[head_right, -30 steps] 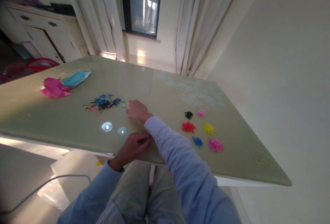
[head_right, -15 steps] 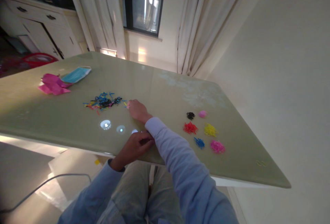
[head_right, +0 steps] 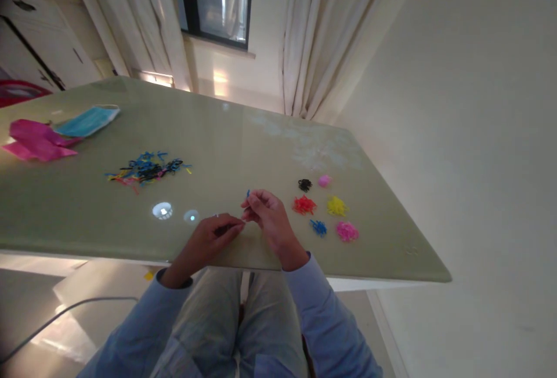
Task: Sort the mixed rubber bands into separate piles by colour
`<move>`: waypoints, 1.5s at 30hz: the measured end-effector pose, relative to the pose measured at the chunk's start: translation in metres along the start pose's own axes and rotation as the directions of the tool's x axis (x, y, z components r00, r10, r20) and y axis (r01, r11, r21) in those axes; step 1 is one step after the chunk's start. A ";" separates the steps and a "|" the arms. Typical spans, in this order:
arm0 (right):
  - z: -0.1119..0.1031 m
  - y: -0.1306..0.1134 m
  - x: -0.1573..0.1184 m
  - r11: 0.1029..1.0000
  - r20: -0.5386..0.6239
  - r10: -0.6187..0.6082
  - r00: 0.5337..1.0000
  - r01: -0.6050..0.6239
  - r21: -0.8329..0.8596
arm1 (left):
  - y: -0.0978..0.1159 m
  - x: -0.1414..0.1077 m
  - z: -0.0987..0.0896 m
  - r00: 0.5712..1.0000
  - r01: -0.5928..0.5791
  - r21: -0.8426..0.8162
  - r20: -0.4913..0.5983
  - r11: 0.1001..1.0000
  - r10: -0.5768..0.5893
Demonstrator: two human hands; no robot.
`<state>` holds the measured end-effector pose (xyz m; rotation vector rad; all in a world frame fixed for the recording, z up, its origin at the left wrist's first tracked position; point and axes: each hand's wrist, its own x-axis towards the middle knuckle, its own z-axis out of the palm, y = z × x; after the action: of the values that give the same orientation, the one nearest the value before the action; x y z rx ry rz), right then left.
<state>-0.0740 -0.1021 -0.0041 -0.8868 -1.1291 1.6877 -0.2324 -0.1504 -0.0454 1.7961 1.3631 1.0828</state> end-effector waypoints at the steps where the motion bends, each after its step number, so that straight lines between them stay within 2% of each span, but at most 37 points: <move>1: -0.006 -0.003 -0.007 0.996 -0.014 0.012 1.000 -0.011 0.093 | 0.000 0.000 0.000 1.000 -0.002 -0.001 -0.001 1.000 0.002; 5: -0.020 -0.011 -0.028 0.927 -0.012 0.039 0.999 -0.031 0.374 | 0.000 -0.001 -0.001 1.000 0.005 -0.004 -0.010 1.000 -0.005; 9: -0.024 -0.015 -0.037 0.893 0.000 0.061 0.998 -0.055 0.447 | -0.001 -0.001 -0.001 1.000 0.008 0.007 -0.007 1.000 -0.008; 16: -0.025 -0.012 -0.047 0.970 -0.023 0.028 0.999 -0.022 0.242 | 0.001 -0.001 -0.002 0.999 0.030 0.023 -0.027 0.999 -0.029; 18: -0.030 -0.009 -0.052 0.997 -0.081 -0.021 0.997 0.027 0.073 | 0.002 -0.001 -0.003 0.999 0.037 0.025 -0.031 0.999 -0.036; 19: -0.034 -0.008 -0.055 0.995 -0.128 -0.072 0.989 0.062 -0.077 | 0.002 -0.001 -0.003 0.999 0.038 0.028 -0.035 0.999 -0.037; 20: -0.041 -0.007 -0.058 0.960 -0.181 -0.145 0.973 0.094 -0.264 | 0.001 -0.001 -0.003 0.999 0.038 0.031 -0.038 0.999 -0.037; 21: -0.049 -0.006 -0.061 0.880 -0.225 -0.236 0.945 0.109 -0.462 | 0.000 -0.001 -0.003 0.999 0.036 0.035 -0.039 0.999 -0.035; 23: -0.069 -0.004 -0.067 0.643 -0.257 -0.396 0.881 0.067 -0.763 | -0.001 -0.001 -0.002 0.999 0.026 0.041 -0.040 0.999 -0.025; 25: -0.091 -0.004 -0.074 0.469 -0.265 -0.468 0.843 -0.017 -0.883 | -0.003 -0.002 -0.002 0.999 0.021 0.042 -0.037 0.999 -0.019; 27: -0.109 -0.003 -0.081 0.389 -0.284 -0.490 0.824 -0.086 -0.917 | -0.004 -0.002 -0.002 0.999 0.025 0.048 -0.035 0.999 -0.023; 31: -0.127 0.002 -0.089 0.261 -0.294 -0.504 0.812 -0.181 -0.948 | -0.002 -0.001 -0.003 0.999 0.042 0.058 -0.030 0.997 -0.040; 38: -0.126 0.009 -0.088 0.068 -0.278 -0.500 0.820 -0.283 -0.957 | 0.000 0.000 -0.004 0.997 0.058 0.058 -0.048 0.997 -0.055; 41: -0.126 0.008 -0.088 0.058 -0.279 -0.502 0.818 -0.290 -0.955 | 0.000 -0.001 -0.004 0.997 0.056 0.086 -0.053 0.995 -0.051; 45: -0.120 0.010 -0.092 0.145 -0.297 -0.547 0.783 -0.261 -0.954 | 0.000 -0.002 -0.005 0.997 0.049 0.094 -0.055 0.994 -0.044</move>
<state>0.0627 -0.1534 -0.0453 -1.8701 -1.7380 0.0450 -0.2373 -0.1520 -0.0435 1.8047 1.5042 1.0640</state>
